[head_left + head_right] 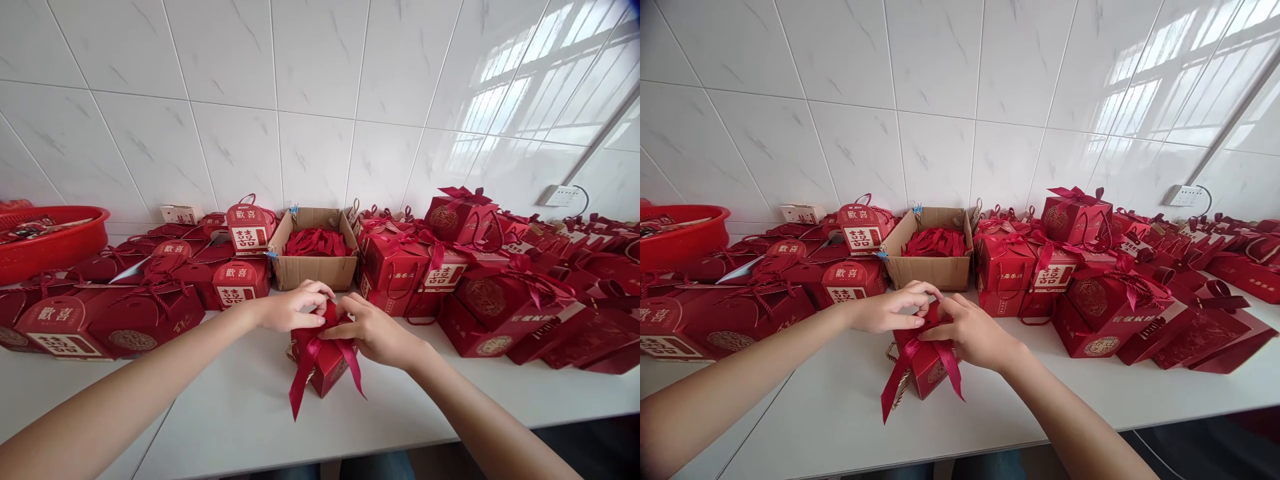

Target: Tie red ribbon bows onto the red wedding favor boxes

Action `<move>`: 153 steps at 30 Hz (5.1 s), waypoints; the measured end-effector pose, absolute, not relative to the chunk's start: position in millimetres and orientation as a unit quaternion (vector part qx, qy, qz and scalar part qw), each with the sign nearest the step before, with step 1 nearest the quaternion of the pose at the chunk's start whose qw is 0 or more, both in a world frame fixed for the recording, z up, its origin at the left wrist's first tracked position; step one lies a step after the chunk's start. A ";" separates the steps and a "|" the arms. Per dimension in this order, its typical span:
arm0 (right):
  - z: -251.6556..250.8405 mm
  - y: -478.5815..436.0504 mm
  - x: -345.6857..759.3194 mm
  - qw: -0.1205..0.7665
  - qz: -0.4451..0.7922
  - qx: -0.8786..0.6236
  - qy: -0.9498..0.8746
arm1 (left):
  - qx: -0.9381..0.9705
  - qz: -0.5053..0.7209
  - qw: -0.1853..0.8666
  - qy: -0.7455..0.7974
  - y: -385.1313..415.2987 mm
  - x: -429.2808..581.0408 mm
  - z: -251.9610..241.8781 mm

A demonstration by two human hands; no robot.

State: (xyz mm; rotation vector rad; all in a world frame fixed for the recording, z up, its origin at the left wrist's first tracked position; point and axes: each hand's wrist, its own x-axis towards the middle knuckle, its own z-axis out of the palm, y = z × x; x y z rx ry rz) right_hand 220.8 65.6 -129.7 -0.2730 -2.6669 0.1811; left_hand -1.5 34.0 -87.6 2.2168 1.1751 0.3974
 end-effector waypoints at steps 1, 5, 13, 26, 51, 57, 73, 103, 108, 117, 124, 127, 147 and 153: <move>-128.6 65.1 220.8 0.224 0.065 -0.098 -0.968 | 0.833 0.152 0.296 0.441 36.2 -3.1 -88.9; -126.9 63.9 221.4 0.210 0.054 -0.103 -0.971 | 0.830 0.160 0.289 0.448 40.3 -10.5 -94.3; -131.5 64.9 223.7 0.238 0.109 -0.104 -0.960 | 0.799 0.231 0.293 0.471 28.8 -7.8 -102.7; -131.7 64.6 223.6 0.265 0.139 -0.097 -0.949 | 0.676 0.398 0.317 0.533 10.0 25.7 -118.0; -149.3 79.8 227.4 0.410 0.473 -0.206 -0.752 | 0.659 0.397 0.336 0.544 6.9 27.5 -130.1; -145.7 78.1 220.5 0.397 0.498 -0.197 -0.746 | 0.630 0.420 0.346 0.554 5.4 31.5 -131.5; -157.1 80.0 215.1 0.317 0.525 -0.222 -0.758 | 0.621 0.441 0.312 0.567 0.4 34.3 -133.5; -113.2 59.3 200.4 0.263 0.289 -0.227 -0.892 | 0.488 0.483 0.618 0.384 4.4 11.7 -125.0; -116.1 63.9 199.1 0.229 0.323 -0.225 -0.890 | 0.506 0.453 0.622 0.389 3.5 11.3 -127.2; -115.4 62.6 196.1 0.210 0.327 -0.205 -0.898 | 0.555 0.456 0.498 0.486 10.6 12.8 -131.1; -118.8 64.4 195.2 0.212 0.341 -0.209 -0.892 | 0.614 0.441 0.411 0.510 15.7 10.1 -130.1; -118.1 66.7 197.9 0.226 0.346 -0.209 -0.886 | 0.626 0.444 0.389 0.509 14.3 9.5 -129.5; -116.1 71.6 222.2 0.171 0.535 -0.267 -0.783 | 0.649 0.423 0.357 0.522 -1.7 14.7 -127.9; -120.5 72.6 209.6 0.303 0.581 -0.234 -0.718 | 0.643 0.427 0.364 0.522 -6.2 19.8 -127.7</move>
